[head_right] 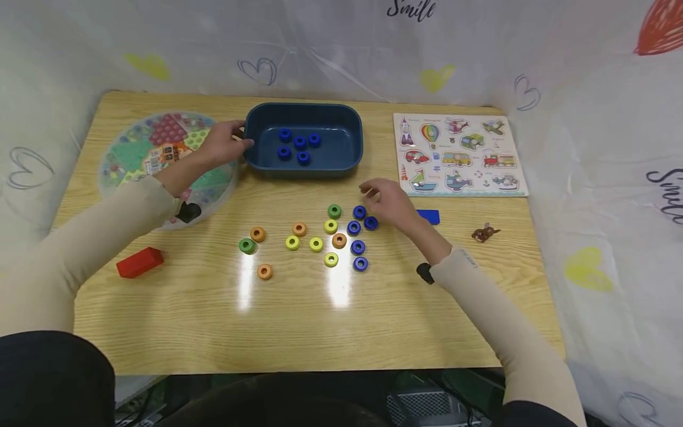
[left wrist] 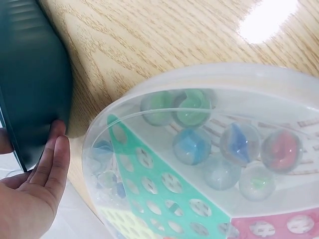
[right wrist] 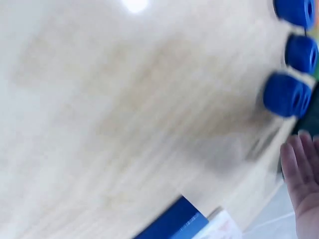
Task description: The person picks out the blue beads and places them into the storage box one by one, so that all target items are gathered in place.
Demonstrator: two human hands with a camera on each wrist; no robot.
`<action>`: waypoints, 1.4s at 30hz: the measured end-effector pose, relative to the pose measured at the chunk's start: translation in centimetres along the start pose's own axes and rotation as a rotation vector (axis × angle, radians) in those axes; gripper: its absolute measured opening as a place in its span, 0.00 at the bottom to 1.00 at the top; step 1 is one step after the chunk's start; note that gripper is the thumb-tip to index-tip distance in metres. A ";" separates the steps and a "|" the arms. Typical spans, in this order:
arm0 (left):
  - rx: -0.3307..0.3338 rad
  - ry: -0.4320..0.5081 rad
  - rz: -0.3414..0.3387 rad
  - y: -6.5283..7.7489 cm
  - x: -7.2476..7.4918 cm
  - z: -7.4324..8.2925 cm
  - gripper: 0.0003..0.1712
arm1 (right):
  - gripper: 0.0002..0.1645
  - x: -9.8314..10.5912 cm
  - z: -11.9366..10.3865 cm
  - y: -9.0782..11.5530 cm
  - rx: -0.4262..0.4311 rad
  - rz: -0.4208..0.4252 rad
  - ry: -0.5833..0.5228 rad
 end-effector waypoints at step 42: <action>-0.013 0.007 0.009 -0.1 -0.1 -0.6 0.33 | 0.20 1.0 -5.0 -3.8 0.136 0.080 0.025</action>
Point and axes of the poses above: each hand's wrist, its own y-axis away from the middle knuckle, its own x-axis out of the back of the hand, z = x × y, the point moved 5 cm from there along -y, towards the middle knuckle, and after that the axes turned 6 degrees about z, right-handed, at the moved point
